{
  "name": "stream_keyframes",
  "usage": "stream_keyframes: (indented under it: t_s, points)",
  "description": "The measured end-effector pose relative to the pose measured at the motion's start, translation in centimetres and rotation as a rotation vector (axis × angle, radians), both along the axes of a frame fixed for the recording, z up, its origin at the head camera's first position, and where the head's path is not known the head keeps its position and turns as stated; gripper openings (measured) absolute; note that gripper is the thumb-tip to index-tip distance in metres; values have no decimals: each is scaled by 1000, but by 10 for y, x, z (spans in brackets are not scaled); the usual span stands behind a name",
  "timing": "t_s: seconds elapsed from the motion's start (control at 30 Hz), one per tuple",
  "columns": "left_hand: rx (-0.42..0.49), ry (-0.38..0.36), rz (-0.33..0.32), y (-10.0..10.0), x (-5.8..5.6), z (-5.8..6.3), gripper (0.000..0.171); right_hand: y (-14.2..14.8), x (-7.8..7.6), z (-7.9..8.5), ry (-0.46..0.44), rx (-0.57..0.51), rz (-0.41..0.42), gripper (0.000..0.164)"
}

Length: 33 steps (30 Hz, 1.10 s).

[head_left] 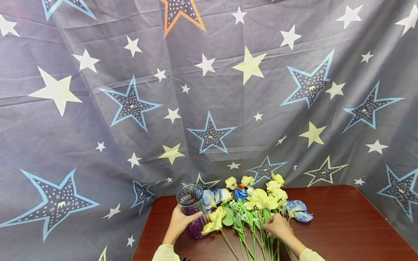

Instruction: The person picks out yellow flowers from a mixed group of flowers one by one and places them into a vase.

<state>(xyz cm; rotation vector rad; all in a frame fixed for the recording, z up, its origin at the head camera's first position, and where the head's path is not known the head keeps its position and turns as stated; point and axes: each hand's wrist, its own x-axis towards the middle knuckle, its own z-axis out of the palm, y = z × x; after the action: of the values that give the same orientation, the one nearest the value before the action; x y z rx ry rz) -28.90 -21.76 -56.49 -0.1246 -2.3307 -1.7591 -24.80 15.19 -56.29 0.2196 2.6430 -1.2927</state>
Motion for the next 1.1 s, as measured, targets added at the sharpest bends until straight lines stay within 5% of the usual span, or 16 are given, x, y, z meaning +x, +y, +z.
stream_keyframes:
  t_s: [0.07,0.43,0.8,1.1]
  points:
    - [5,14,-11,-2,-3,-4,64,0,-2,-5,-10,-41,0,13]
    - [17,-65,-113,0,9,22,49,-4,-7,-20,-58,-218,22,13]
    - [76,-124,-148,-9,-7,-7,45,-7,-9,-25,-11,-68,5,18]
    - [-28,-167,-196,-16,-12,-7,59,-5,-10,-27,-47,-72,19,13]
